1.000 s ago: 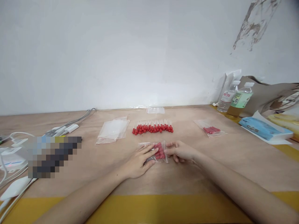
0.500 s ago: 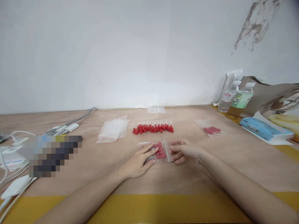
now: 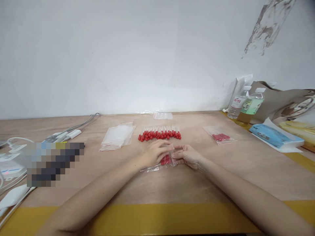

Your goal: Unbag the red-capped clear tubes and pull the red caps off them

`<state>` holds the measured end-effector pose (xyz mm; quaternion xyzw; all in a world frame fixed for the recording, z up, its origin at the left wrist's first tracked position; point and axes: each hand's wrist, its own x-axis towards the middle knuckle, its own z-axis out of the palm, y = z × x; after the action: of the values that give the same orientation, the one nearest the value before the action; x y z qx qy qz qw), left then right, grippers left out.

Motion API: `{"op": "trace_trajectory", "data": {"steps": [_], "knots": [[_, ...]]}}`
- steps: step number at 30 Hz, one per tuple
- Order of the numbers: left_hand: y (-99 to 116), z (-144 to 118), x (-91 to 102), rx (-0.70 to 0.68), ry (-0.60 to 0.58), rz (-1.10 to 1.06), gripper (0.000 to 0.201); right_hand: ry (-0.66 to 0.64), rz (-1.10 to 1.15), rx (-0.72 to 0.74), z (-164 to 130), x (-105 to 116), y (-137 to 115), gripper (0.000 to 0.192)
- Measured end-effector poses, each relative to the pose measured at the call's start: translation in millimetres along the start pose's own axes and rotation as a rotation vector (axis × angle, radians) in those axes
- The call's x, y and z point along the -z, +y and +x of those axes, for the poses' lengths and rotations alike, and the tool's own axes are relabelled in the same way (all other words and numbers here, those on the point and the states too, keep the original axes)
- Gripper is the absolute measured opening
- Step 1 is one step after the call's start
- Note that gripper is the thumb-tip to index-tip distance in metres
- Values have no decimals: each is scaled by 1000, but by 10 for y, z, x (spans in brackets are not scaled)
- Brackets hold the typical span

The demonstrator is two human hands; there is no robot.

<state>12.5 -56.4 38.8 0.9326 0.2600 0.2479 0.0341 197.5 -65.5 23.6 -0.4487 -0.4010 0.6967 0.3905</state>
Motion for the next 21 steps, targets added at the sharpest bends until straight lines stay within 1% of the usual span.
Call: {"op": "trace_trajectory", "data": {"steps": [3, 4, 6, 9, 13, 16, 18, 20, 21], "knots": [[-90, 150, -14, -181, -85, 85, 26, -61, -4, 10, -5, -4, -10, 38], [-112, 181, -18, -221, -106, 98, 25, -79, -5, 15, -5, -2, -10, 38], [-150, 216, -34, -276, -109, 111, 24, -80, 1, 18, 1, 8, -3, 38], [-207, 212, -82, -322, -65, 136, 28, -71, 22, 7, 19, 36, 10, 40], [-262, 155, -149, -371, -5, 193, 27, -113, 30, -21, 34, 79, -7, 38], [-259, 123, -167, -372, 53, 257, 26, -123, 29, -85, 33, 80, -48, 30], [-242, 114, -167, -384, 83, 298, 24, -114, 0, -118, 30, 57, -66, 21], [-225, 111, -163, -403, 87, 320, 24, -79, -45, -110, 26, 18, -64, 8], [-219, 109, -160, -408, 74, 319, 25, -54, -64, -93, 22, -3, -57, 8]]}}
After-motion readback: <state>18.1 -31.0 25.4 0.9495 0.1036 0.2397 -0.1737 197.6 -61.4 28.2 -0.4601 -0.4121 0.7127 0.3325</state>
